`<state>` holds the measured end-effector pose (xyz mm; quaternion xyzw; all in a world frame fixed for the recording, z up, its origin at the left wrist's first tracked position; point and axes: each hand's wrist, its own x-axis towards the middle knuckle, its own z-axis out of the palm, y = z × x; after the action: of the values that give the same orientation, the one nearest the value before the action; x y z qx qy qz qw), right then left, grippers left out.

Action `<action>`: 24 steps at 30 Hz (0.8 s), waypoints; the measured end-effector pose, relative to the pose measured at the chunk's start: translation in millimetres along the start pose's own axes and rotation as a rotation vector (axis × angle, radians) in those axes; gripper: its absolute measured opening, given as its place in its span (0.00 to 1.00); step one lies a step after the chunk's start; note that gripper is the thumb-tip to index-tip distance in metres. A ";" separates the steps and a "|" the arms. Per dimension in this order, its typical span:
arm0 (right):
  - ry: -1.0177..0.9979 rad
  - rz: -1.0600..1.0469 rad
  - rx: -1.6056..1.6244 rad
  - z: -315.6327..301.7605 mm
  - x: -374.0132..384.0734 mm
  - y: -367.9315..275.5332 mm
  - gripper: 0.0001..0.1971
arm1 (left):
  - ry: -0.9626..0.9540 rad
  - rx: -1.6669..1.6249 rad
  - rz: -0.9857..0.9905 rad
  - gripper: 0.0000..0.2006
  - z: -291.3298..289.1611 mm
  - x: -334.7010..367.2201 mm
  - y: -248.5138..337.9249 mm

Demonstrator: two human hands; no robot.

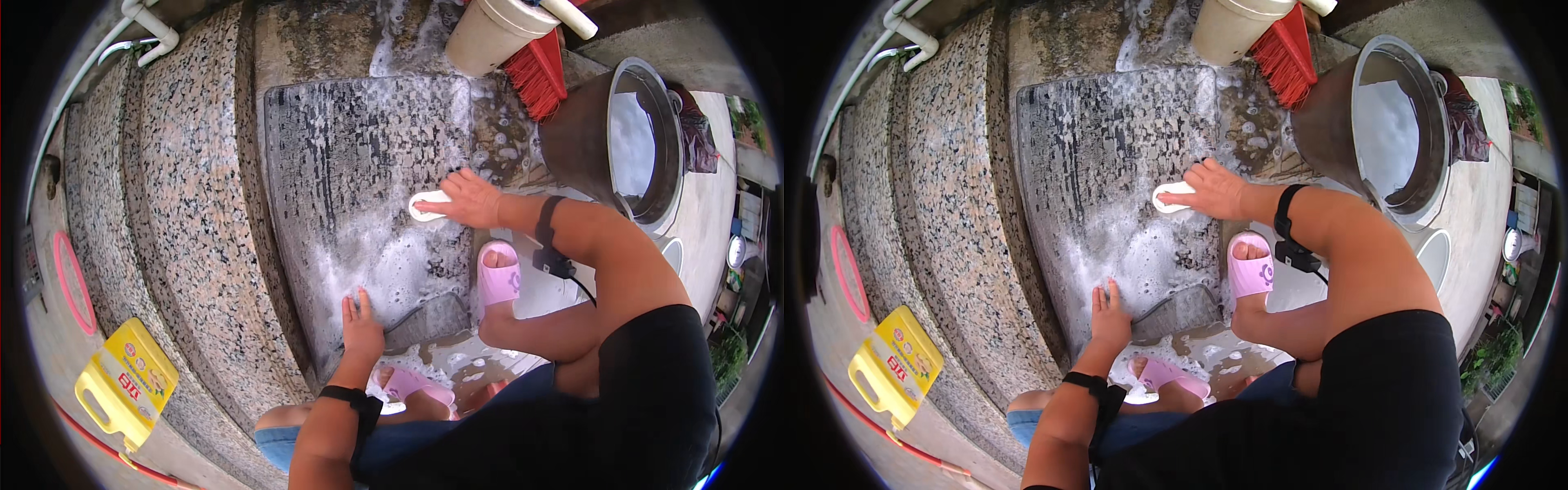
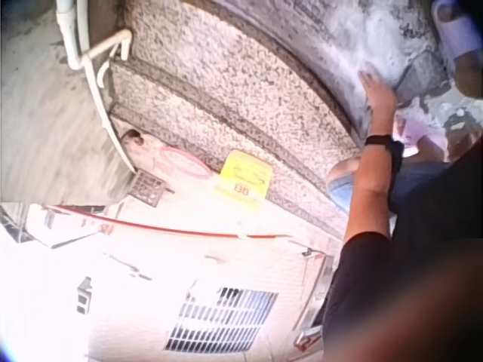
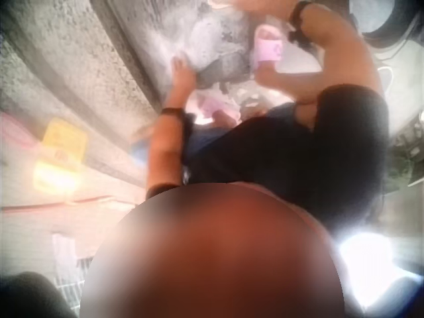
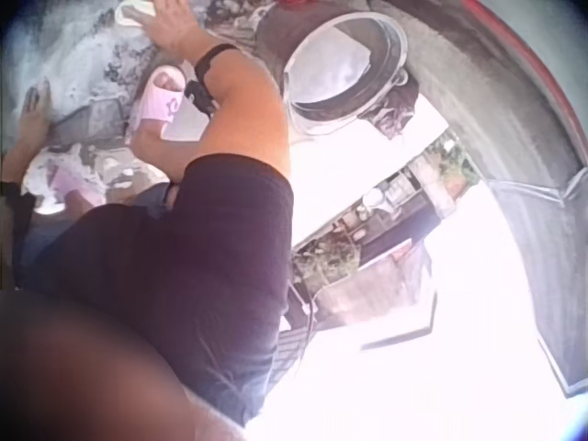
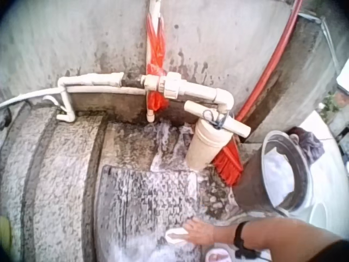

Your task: Scrubbing and rinsing a grey textured floor mat outdoors near a water faucet.

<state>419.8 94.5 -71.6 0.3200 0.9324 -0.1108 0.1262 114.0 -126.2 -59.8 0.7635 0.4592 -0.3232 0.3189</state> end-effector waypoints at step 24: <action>0.061 0.447 0.068 0.5 13.1 -10.3 0.30 | -0.049 0.046 -0.057 0.16 -9.9 -4.0 1.7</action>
<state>403.5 93.8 -74.7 0.5258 0.8374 -0.1020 0.1086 116.0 -121.1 -50.6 0.7491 0.4652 -0.3612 0.3033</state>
